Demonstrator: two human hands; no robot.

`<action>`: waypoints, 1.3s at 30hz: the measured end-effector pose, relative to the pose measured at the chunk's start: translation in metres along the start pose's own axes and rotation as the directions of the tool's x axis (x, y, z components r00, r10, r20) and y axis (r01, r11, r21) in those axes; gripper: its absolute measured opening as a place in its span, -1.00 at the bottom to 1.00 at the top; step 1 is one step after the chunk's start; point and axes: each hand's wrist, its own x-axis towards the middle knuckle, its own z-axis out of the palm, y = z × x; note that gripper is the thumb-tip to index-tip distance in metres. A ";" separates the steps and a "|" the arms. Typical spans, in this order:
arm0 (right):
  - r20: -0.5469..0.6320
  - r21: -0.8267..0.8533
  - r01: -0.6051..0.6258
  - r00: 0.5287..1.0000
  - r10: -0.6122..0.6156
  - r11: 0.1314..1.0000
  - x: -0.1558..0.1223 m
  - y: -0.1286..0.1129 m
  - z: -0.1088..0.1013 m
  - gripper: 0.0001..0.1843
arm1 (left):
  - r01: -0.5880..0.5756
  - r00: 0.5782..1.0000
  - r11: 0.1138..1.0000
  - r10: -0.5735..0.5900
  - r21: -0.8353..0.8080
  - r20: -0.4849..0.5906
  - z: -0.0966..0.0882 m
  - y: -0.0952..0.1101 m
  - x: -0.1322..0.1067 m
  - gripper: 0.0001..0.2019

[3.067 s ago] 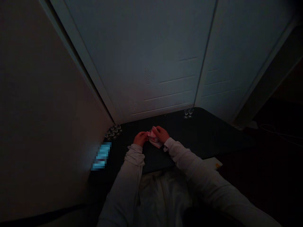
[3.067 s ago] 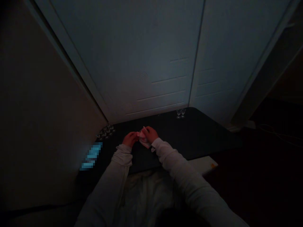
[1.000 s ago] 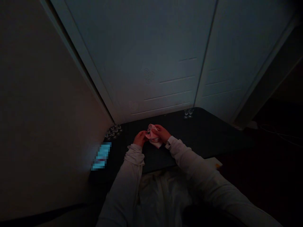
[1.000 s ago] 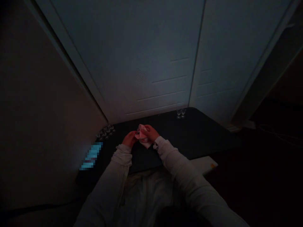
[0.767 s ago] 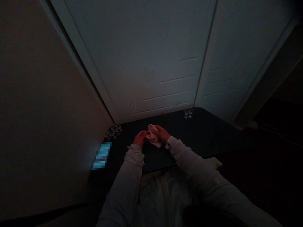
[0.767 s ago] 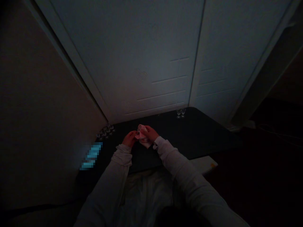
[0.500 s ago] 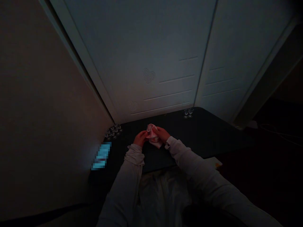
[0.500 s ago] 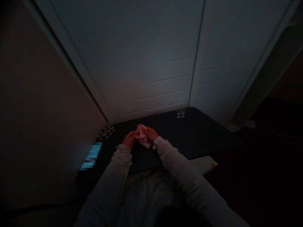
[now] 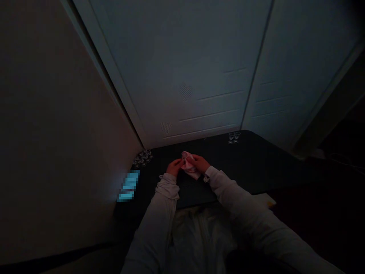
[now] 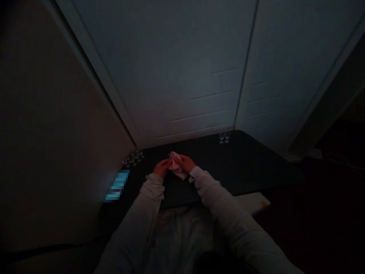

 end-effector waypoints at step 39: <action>0.072 -0.612 0.227 0.970 -0.232 0.758 -0.006 -0.007 0.005 -0.72 | 0.077 0.996 0.971 -0.066 -0.228 0.056 0.014 0.024 -0.016 -0.57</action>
